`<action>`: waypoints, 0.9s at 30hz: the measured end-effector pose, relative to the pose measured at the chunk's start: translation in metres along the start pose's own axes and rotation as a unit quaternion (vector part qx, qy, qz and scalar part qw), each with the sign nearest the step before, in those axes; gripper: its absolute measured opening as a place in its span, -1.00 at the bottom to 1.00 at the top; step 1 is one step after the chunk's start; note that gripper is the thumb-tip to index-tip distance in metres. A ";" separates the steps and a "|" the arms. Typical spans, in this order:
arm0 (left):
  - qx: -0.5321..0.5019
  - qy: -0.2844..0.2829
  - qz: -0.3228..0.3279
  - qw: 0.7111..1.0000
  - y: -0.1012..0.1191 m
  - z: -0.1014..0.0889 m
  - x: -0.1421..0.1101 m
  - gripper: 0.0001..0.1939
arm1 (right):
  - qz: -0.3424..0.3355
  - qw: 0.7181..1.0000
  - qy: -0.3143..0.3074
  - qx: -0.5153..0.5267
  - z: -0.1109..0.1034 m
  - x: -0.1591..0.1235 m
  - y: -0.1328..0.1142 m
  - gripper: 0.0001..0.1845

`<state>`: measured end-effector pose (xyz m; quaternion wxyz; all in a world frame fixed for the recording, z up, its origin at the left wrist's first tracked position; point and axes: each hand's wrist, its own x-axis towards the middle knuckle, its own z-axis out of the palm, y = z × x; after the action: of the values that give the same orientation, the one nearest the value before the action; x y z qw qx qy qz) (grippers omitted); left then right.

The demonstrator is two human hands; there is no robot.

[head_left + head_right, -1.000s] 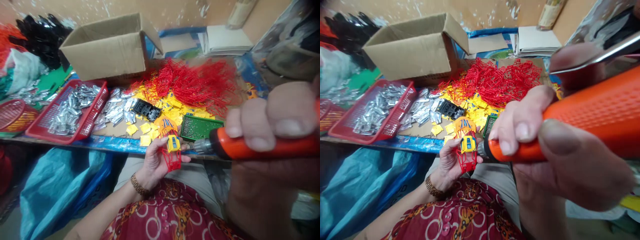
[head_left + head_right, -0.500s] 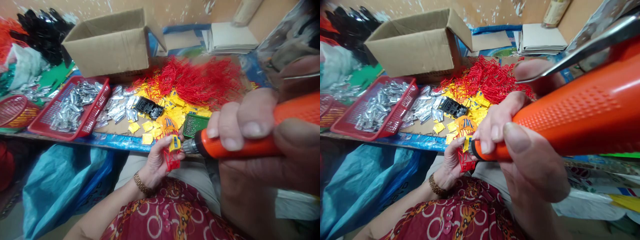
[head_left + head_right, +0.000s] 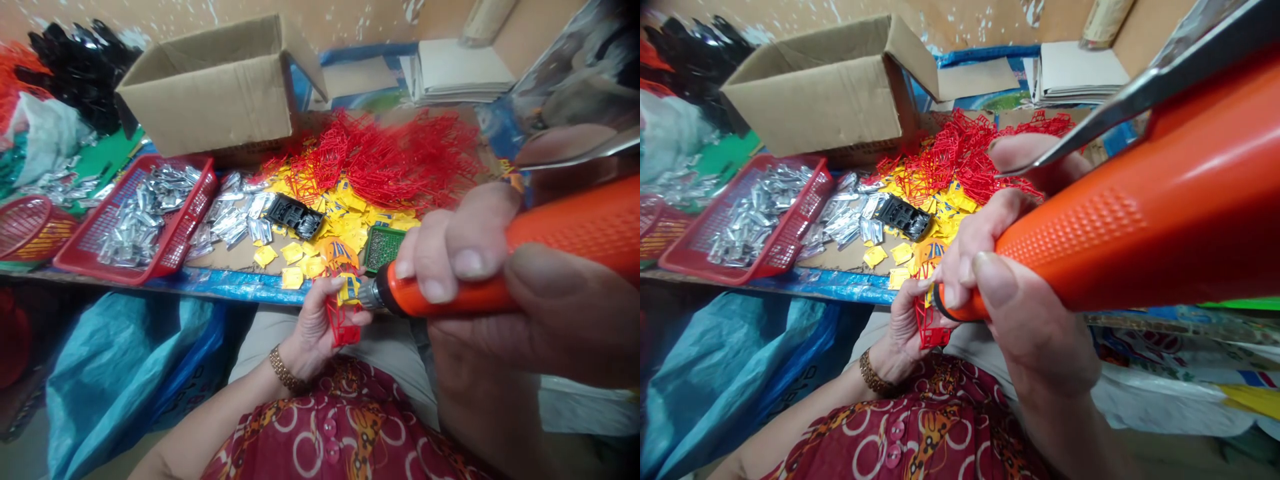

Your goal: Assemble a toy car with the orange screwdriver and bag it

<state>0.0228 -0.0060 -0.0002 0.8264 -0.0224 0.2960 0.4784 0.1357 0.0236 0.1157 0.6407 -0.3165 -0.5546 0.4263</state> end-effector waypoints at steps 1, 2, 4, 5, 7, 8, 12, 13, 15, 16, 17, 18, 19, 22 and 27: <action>0.000 0.005 -0.002 1.000 0.000 0.001 0.000 -0.67 | 0.007 1.000 0.008 0.030 0.000 0.003 -0.002 -0.58; 0.000 0.009 -0.004 1.000 0.000 0.002 -0.001 -0.67 | 0.017 0.998 0.017 0.059 0.000 0.004 -0.003 -0.60; 0.001 0.012 -0.010 1.000 0.000 0.003 -0.002 -0.67 | 0.032 0.994 0.034 0.101 -0.001 0.003 -0.004 -0.63; 0.002 0.011 -0.012 1.000 0.001 0.004 -0.002 -0.67 | 0.035 0.993 0.037 0.110 -0.002 0.001 -0.003 -0.63; 0.002 0.013 -0.015 1.000 0.001 0.006 -0.002 -0.69 | 0.034 0.991 0.036 0.126 -0.004 -0.003 -0.001 -0.65; 0.002 0.016 -0.015 1.000 0.001 0.007 -0.002 -0.71 | 0.027 0.990 0.031 0.134 -0.005 -0.005 0.000 -0.67; 0.007 0.042 -0.017 0.999 0.001 0.010 0.000 -0.76 | 0.021 0.992 0.031 0.120 -0.006 -0.009 0.006 -0.76; 0.009 0.049 -0.012 0.999 0.000 0.011 0.000 -0.76 | 0.022 0.993 0.031 0.113 -0.006 -0.010 0.007 -0.76; 0.020 0.060 -0.005 0.998 -0.001 0.010 0.001 -0.76 | 0.021 0.994 0.020 0.101 -0.006 -0.010 0.009 -0.71; 0.027 0.062 -0.007 0.998 -0.002 0.009 0.002 -0.74 | 0.014 0.995 0.011 0.098 -0.007 -0.010 0.009 -0.65; 0.035 0.065 -0.013 0.997 -0.002 0.008 0.002 -0.72 | 0.010 0.996 0.004 0.093 -0.007 -0.010 0.009 -0.58; 0.041 0.067 -0.018 0.997 -0.003 0.007 0.003 -0.71 | 0.009 0.996 -0.001 0.088 -0.007 -0.010 0.009 -0.53; 0.043 0.071 -0.019 0.996 -0.004 0.006 0.004 -0.69 | 0.007 0.996 -0.004 0.084 -0.007 -0.010 0.009 -0.49; 0.041 0.090 -0.008 0.995 -0.007 0.004 0.006 -0.68 | 0.008 0.996 -0.006 0.091 -0.008 -0.012 0.010 -0.48; 0.050 0.099 -0.002 0.994 -0.010 0.003 0.007 -0.68 | -0.007 0.993 -0.028 0.117 -0.014 -0.022 0.018 -0.70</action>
<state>0.0349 -0.0054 -0.0037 0.7938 -0.0287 0.4004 0.4569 0.1449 0.0128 0.0877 0.6608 -0.2235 -0.5207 0.4921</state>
